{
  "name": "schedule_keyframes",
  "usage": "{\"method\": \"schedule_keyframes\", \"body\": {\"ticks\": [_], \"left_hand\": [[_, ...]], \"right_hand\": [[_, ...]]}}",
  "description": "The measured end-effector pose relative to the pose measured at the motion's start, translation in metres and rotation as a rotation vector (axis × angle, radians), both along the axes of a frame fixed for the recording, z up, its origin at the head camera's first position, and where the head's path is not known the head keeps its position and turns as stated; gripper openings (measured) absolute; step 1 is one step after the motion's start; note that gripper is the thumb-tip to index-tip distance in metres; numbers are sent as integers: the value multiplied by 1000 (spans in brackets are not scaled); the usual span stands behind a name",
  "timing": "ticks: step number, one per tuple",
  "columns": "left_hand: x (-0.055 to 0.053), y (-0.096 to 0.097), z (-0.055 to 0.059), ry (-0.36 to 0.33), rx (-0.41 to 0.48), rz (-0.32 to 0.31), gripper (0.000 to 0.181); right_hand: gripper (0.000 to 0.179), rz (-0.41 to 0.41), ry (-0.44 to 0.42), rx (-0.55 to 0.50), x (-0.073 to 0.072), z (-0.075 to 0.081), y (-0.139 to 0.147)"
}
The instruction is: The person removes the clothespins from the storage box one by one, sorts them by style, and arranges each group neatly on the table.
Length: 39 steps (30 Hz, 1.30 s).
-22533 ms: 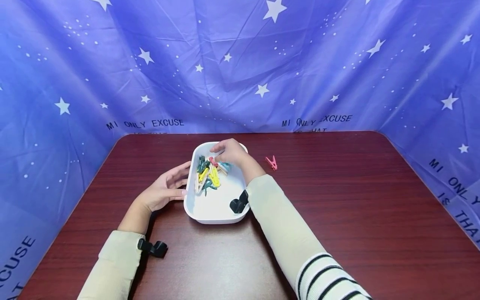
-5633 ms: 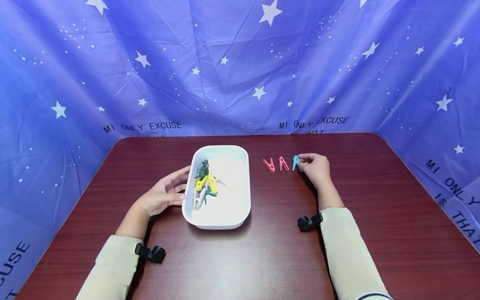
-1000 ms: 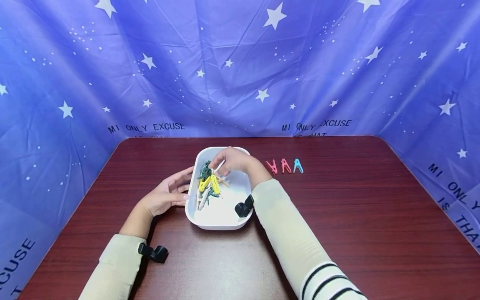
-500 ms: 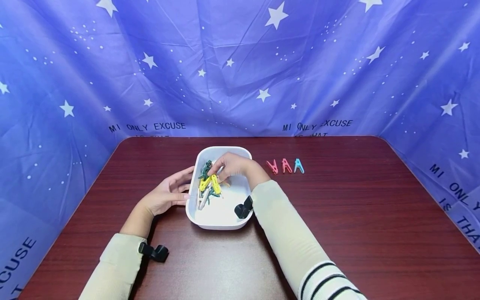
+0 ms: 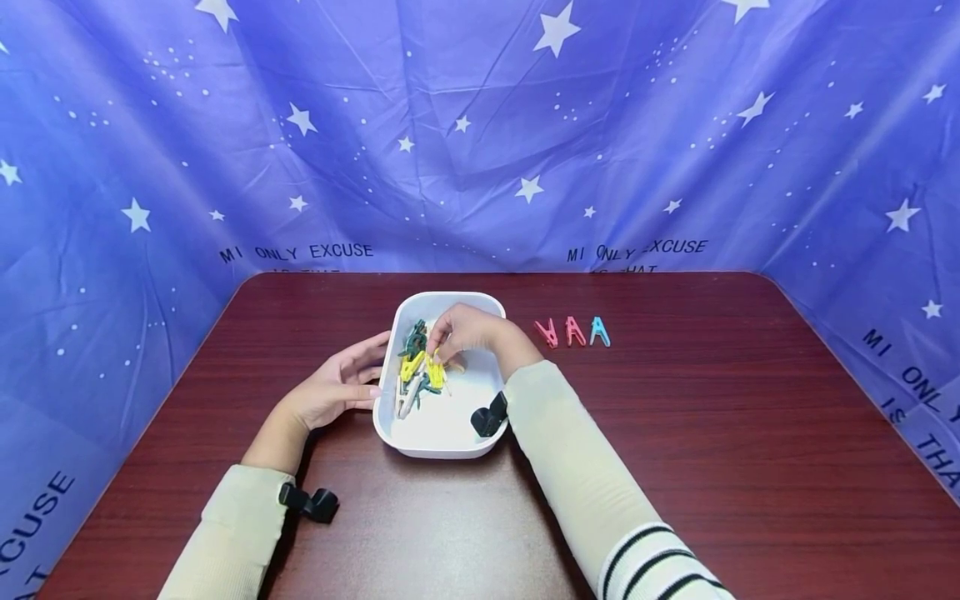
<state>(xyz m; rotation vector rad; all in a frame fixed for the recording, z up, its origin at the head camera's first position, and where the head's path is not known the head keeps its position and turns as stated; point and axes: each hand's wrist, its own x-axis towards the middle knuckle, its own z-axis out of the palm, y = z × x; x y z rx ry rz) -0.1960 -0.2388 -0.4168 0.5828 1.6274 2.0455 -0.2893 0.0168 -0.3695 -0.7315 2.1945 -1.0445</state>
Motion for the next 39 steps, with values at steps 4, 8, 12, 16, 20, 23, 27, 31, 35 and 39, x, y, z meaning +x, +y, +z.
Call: {"method": "schedule_keyframes", "body": {"ticks": [4, 8, 12, 16, 20, 23, 27, 31, 35, 39], "left_hand": [[0, 0, 0, -1, -3, 3, 84], [0, 0, 1, -8, -8, 7, 86], [0, 2, 3, -5, -14, 8, 86], [1, 2, 4, -4, -14, 5, 87], [0, 1, 3, -8, -12, 4, 87], [0, 1, 2, -7, -15, 5, 86], [0, 1, 2, -6, -15, 5, 86], [1, 0, 2, -7, -11, 4, 86], [1, 0, 1, 1, -7, -1, 86], [1, 1, 0, 9, -3, -6, 85]], "right_hand": [[9, -21, 21, 5, 1, 1, 0], [6, -24, 33, 2, 2, 2, 1], [6, -22, 51, 4, 3, 5, 2], [8, -17, 65, 4, 3, 9, 3], [10, -15, 77, -2, 2, 15, 5], [11, -17, 100, -5, 1, 21, 7], [12, -12, 147, 3, 1, 28, 13], [11, -12, 177, -12, 4, 34, 22], [11, -29, 166, -66, 8, 38, 31], [11, -37, 157, -123, 12, 41, 41]]}}
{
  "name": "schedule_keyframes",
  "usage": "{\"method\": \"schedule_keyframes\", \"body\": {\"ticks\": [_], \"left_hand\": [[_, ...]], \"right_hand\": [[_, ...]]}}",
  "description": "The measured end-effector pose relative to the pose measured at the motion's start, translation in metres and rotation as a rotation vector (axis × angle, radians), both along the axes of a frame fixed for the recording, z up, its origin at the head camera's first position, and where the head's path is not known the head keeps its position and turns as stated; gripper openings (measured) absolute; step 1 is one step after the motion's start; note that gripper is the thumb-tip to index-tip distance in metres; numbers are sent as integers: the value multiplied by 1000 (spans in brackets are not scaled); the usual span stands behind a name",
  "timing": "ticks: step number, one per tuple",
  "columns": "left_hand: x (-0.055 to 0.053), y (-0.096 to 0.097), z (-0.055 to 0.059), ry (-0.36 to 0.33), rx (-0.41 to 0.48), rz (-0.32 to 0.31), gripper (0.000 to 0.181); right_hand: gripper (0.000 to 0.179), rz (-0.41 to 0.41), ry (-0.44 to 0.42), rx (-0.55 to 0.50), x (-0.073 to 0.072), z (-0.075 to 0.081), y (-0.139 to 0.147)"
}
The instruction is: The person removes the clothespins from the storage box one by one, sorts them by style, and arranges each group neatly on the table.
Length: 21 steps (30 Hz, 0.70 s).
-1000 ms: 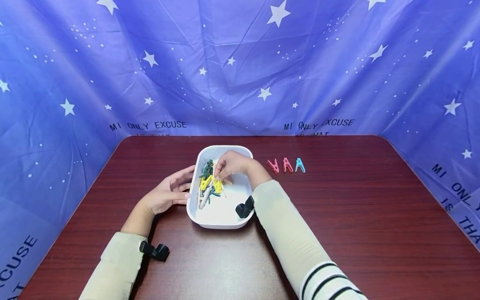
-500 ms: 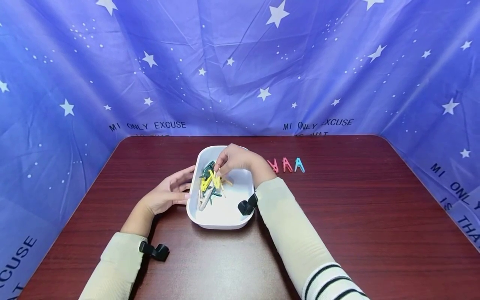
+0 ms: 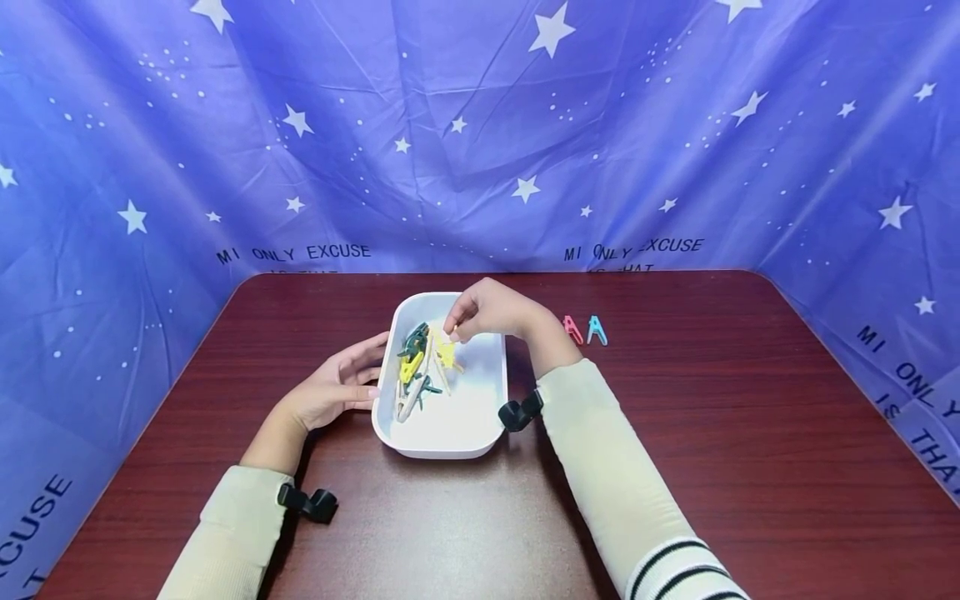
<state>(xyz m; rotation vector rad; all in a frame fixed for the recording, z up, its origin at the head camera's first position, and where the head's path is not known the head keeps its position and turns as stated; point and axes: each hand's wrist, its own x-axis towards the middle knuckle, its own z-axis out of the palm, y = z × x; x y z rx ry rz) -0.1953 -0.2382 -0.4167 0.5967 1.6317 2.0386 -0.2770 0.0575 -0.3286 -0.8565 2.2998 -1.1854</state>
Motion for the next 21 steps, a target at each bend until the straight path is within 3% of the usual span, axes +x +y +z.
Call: {"method": "schedule_keyframes", "body": {"ticks": [10, 21], "left_hand": [[0, 0, 1, -16, 4, 11, 87], [0, 0, 1, -16, -3, 16, 87]], "right_hand": [[11, -52, 42, -96, 6, -5, 23], [14, -223, 22, -244, 21, -13, 50]]}}
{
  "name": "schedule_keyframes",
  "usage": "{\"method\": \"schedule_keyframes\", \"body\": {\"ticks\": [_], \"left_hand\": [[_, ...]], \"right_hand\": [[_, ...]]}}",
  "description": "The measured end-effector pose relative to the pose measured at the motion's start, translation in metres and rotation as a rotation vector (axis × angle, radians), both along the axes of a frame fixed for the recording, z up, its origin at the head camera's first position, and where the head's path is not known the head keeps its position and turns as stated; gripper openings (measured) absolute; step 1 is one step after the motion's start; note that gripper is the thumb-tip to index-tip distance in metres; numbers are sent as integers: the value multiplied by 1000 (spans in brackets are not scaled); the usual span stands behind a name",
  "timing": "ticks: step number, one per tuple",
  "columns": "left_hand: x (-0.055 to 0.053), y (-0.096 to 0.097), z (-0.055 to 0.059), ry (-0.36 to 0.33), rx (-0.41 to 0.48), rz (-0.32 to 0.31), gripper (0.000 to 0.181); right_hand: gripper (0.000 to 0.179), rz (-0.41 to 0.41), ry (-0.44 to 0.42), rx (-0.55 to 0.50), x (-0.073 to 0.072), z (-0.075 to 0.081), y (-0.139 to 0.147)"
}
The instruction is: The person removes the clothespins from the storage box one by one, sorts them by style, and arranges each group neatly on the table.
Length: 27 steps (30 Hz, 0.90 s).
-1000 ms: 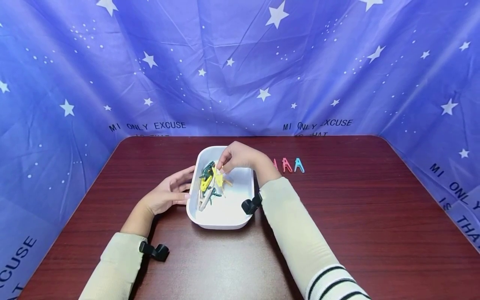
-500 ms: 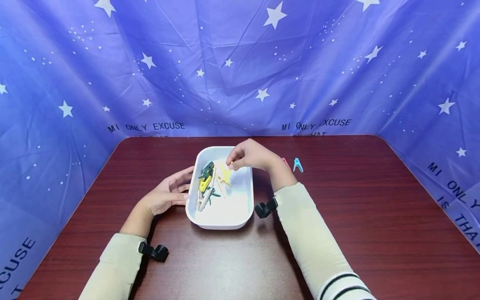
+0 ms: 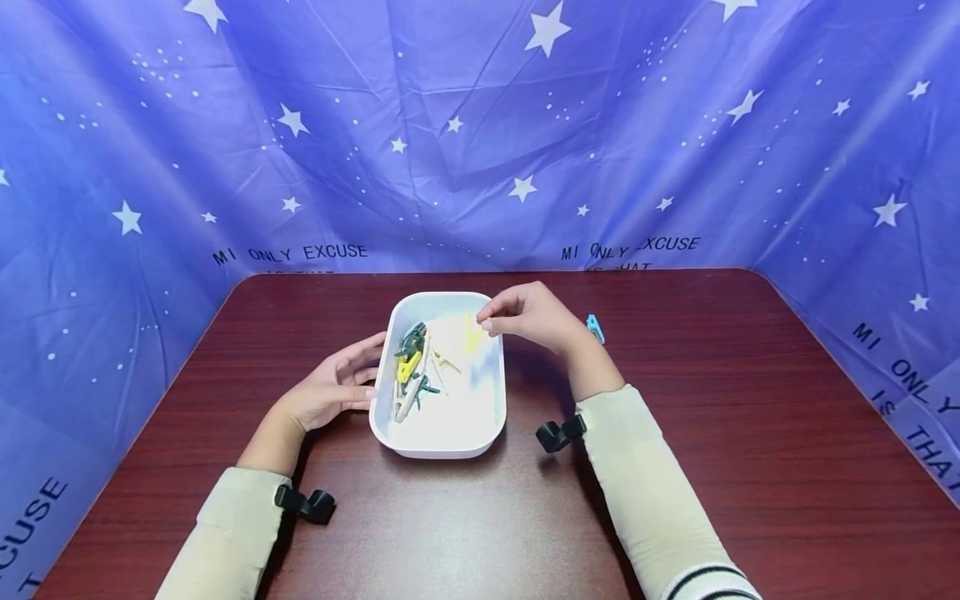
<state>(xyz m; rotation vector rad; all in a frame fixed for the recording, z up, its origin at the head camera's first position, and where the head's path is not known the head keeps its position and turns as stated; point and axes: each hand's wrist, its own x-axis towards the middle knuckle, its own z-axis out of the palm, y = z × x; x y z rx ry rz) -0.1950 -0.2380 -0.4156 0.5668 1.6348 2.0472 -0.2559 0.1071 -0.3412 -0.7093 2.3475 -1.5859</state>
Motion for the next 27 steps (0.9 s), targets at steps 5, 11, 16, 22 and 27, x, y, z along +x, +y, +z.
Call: {"method": "schedule_keyframes", "body": {"ticks": [5, 11, 16, 22, 27], "left_hand": [[0, 0, 0, -1, 0, -1, 87], [0, 0, 1, 3, 0, -2, 87], [0, 0, 0, 6, 5, -7, 86], [-1, -1, -1, 18, 14, -19, 83], [-1, 0, -1, 15, 12, -18, 84]], "right_hand": [[18, -43, -7, -48, 5, -4, 13], [17, -75, 17, -59, 11, -3, 30], [16, -85, 28, -89, 12, -4, 48], [18, -127, 38, -71, 11, -6, 67], [20, -168, 25, -91, 10, -11, 81]]}}
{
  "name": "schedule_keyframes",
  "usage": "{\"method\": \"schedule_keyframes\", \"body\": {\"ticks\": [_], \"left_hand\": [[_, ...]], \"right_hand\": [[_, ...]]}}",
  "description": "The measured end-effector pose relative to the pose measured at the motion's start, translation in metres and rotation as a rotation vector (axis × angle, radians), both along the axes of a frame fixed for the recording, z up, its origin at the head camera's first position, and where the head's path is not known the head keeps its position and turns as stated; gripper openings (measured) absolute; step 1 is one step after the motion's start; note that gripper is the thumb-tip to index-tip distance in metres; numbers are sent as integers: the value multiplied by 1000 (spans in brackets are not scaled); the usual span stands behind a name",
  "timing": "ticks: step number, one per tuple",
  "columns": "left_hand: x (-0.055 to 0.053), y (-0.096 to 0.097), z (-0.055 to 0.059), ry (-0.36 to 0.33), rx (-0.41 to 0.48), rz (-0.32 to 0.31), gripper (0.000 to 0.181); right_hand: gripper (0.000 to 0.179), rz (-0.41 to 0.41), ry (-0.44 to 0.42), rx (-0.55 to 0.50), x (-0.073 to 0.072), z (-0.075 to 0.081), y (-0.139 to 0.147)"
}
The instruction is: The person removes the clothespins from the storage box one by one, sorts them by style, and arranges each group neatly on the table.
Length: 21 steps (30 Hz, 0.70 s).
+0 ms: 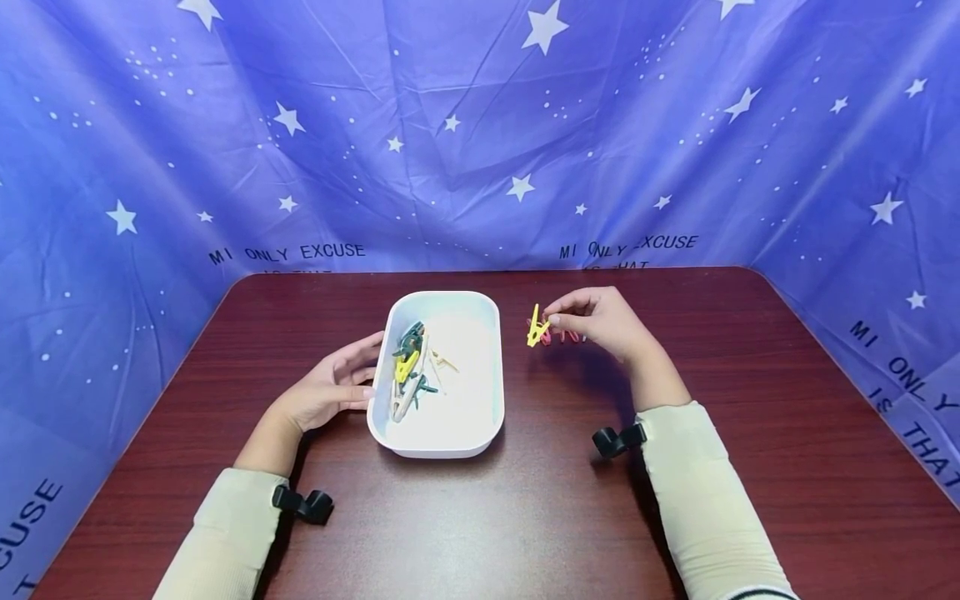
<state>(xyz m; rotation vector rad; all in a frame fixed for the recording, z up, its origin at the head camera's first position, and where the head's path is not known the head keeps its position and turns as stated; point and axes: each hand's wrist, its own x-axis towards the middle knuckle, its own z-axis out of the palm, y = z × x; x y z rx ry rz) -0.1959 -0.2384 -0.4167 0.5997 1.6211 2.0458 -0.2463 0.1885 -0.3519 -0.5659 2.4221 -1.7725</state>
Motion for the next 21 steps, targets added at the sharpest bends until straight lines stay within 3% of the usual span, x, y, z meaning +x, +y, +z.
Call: {"method": "schedule_keyframes", "body": {"ticks": [21], "left_hand": [[1, 0, -2, 5, 12, -4, 83]], "right_hand": [[27, -110, 21, 30, 0, -11, 51]]}}
